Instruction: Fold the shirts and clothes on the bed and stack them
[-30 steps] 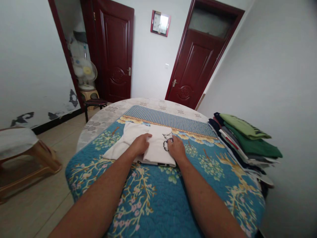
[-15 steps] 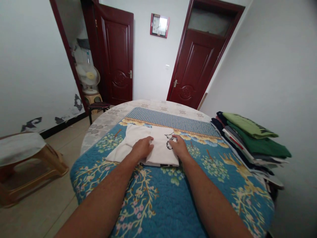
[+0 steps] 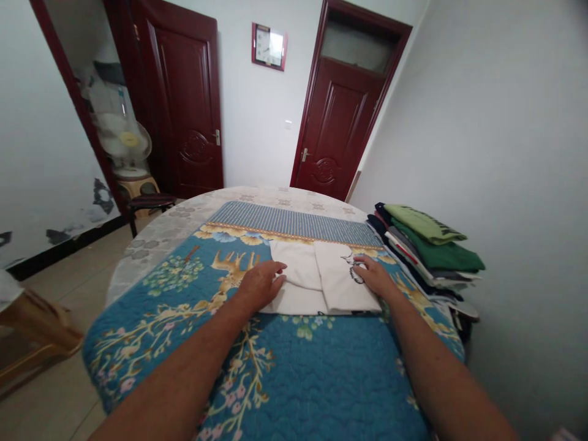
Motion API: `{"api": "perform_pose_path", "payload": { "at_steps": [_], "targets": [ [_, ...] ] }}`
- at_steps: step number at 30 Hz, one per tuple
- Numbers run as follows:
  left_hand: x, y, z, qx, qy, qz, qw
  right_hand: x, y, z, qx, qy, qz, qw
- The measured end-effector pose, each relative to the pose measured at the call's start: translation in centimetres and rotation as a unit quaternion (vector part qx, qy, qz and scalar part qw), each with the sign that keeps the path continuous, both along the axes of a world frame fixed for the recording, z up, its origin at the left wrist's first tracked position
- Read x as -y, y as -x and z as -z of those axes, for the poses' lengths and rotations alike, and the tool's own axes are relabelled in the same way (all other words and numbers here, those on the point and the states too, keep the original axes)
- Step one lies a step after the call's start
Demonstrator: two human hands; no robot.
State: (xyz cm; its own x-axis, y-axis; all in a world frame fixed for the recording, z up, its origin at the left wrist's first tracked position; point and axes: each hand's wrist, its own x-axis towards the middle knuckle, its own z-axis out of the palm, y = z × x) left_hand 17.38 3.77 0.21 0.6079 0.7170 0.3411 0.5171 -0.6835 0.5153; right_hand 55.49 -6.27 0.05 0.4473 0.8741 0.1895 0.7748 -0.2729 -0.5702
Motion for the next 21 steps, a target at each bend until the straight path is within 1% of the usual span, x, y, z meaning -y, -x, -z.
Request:
{"api": "perform_pose_path", "payload": {
  "at_steps": [2, 3, 5, 7, 9, 12, 14, 16, 19, 21],
  "targets": [
    [-0.5, 0.1, 0.5, 0.004, -0.022, 0.000, 1.000, 1.1, -1.0, 0.3, 0.058, 0.047, 0.032, 0.997],
    [-0.6, 0.1, 0.7, 0.007, -0.033, 0.004, 0.999, 1.3, -1.1, 0.3, 0.093, 0.053, 0.047, 0.993],
    [-0.7, 0.0, 1.1, 0.011, -0.044, 0.019, 0.999, 1.3, -0.5, 0.1, 0.155, 0.024, 0.054, 0.986],
    [-0.6, -0.1, 1.3, 0.011, -0.041, 0.037, 0.998, 0.6, 0.9, -0.6, 0.191, -0.022, 0.016, 0.981],
    [-0.3, -0.2, 1.4, 0.008, -0.036, 0.056, 0.998, -0.6, 2.7, -1.4, 0.199, -0.055, -0.041, 0.978],
    [-0.1, -0.2, 1.4, 0.000, -0.034, 0.069, 0.997, -2.8, 5.4, -1.9, 0.199, -0.068, -0.110, 0.971],
    [-0.1, -0.2, 1.5, -0.008, -0.032, 0.068, 0.997, -4.2, 6.9, -1.4, 0.199, -0.053, -0.139, 0.969],
    [-0.2, -0.1, 1.5, -0.016, -0.030, 0.066, 0.997, -5.6, 7.9, -0.3, 0.199, -0.019, -0.148, 0.969],
    [-0.4, 0.0, 1.5, -0.015, -0.021, 0.066, 0.997, -6.9, 8.6, 1.4, 0.196, 0.045, -0.126, 0.971],
    [-0.3, 0.1, 1.5, -0.010, -0.016, 0.064, 0.998, -7.4, 8.7, 2.1, 0.198, 0.074, -0.111, 0.971]
  ]
}}
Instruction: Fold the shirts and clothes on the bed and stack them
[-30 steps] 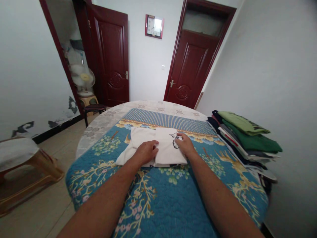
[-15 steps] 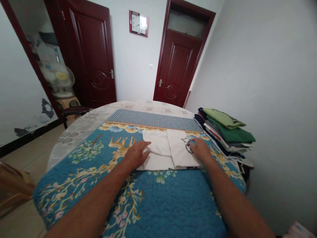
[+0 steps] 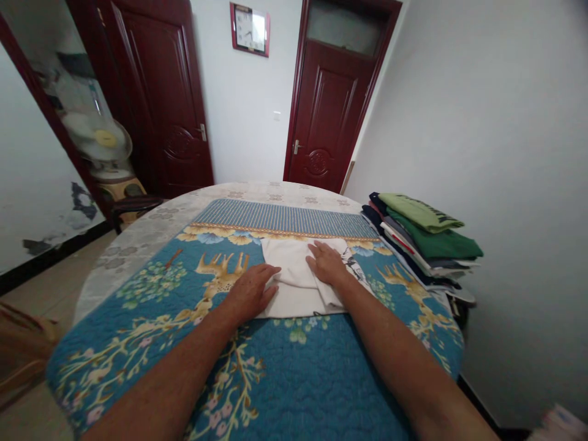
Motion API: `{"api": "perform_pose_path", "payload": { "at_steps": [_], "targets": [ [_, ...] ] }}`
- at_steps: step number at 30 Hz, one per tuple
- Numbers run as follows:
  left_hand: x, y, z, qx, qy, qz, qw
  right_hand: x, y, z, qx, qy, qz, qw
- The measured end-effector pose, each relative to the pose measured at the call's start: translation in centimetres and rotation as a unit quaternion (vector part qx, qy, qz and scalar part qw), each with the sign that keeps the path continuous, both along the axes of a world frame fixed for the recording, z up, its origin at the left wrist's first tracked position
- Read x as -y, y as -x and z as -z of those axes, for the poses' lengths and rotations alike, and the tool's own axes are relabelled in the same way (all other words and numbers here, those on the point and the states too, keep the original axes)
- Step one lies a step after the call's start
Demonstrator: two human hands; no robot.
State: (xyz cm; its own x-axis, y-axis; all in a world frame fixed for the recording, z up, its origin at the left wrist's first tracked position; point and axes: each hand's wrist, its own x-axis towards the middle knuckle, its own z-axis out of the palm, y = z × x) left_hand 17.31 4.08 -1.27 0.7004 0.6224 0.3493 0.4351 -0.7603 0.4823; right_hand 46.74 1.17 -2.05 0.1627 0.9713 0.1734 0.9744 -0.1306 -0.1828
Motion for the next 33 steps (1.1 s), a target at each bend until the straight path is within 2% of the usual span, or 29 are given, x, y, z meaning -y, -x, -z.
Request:
{"api": "perform_pose_path", "payload": {
  "at_steps": [6, 12, 18, 20, 22, 24, 27, 30, 33],
  "targets": [
    [0.0, 0.0, -0.2, 0.000, -0.005, 0.010, 1.000, 0.2, 0.2, -0.4, 0.011, 0.019, 0.007, 1.000],
    [-0.8, 0.2, 0.5, -0.023, -0.012, -0.001, 1.000, 2.3, 1.1, -1.5, 0.003, 0.047, 0.000, 0.999],
    [-1.2, 0.2, 0.8, -0.014, -0.023, -0.002, 1.000, 4.2, 0.7, -1.1, -0.005, 0.021, -0.008, 1.000],
    [-1.0, 0.3, 0.4, -0.010, -0.028, -0.002, 1.000, 4.1, -0.5, -1.1, -0.017, -0.010, 0.013, 1.000],
    [-0.6, 0.2, -0.2, 0.005, -0.046, 0.008, 0.999, 3.8, -2.2, -1.0, -0.033, -0.037, 0.061, 0.997],
    [0.2, -0.1, -0.8, 0.022, -0.075, 0.029, 0.997, 3.4, -3.9, -0.8, -0.047, -0.037, 0.110, 0.992],
    [2.1, -1.8, -1.6, 0.026, -0.118, 0.078, 0.990, 2.9, -5.7, -0.1, -0.053, -0.001, 0.145, 0.988],
    [4.1, -4.8, -2.0, -0.003, -0.141, 0.124, 0.982, 2.7, -6.2, 0.5, -0.043, 0.024, 0.153, 0.987],
    [5.9, -8.1, -1.7, -0.055, -0.137, 0.141, 0.979, 2.8, -6.1, 0.6, -0.035, 0.028, 0.154, 0.987]
  ]
}}
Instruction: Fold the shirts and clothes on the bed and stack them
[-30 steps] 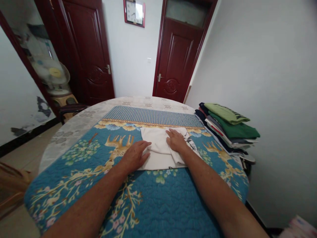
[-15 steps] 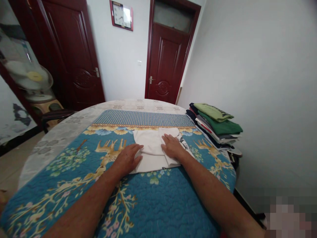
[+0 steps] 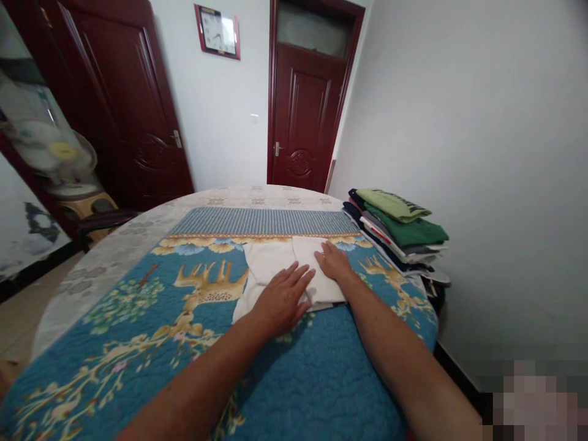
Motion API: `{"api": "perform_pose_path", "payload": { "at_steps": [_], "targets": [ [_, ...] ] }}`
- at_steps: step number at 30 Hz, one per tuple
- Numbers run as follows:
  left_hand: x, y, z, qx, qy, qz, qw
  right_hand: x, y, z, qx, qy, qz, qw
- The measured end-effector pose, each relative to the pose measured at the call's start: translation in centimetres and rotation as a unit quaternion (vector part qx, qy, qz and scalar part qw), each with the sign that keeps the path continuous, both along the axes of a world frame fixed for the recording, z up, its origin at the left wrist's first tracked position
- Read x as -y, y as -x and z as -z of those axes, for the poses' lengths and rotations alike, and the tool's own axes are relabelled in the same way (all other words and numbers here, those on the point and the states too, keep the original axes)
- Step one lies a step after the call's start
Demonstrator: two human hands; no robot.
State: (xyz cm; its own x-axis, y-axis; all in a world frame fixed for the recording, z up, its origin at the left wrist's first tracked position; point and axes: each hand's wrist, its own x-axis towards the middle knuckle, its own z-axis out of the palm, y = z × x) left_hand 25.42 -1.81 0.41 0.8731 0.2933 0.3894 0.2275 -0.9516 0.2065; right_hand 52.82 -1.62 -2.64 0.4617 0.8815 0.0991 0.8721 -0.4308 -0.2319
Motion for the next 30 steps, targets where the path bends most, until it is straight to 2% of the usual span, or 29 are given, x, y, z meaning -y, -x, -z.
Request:
{"api": "perform_pose_path", "payload": {
  "at_steps": [3, 7, 12, 19, 24, 30],
  "targets": [
    [1.1, -1.9, 1.0, -0.062, 0.007, 0.016, 0.998, 0.0, 0.0, -0.1, -0.006, 0.003, -0.002, 1.000],
    [1.9, -1.2, 2.1, -0.093, 0.018, 0.028, 0.995, -0.5, -0.5, -0.4, -0.020, 0.021, -0.005, 1.000],
    [2.1, 0.6, 1.1, -0.105, 0.033, 0.042, 0.993, -1.8, -1.3, -0.7, -0.036, 0.036, 0.013, 0.999],
    [1.7, 1.0, -0.2, -0.076, 0.038, 0.080, 0.993, -2.8, -1.9, -0.2, -0.017, -0.018, 0.028, 0.999],
    [1.5, 1.3, 0.1, -0.077, 0.035, 0.088, 0.992, -1.6, -1.8, 0.4, 0.019, -0.072, 0.011, 0.997],
    [1.2, 1.7, 0.1, -0.088, 0.043, 0.107, 0.989, 2.0, -1.5, 1.7, 0.056, -0.112, -0.026, 0.992]
  ]
}}
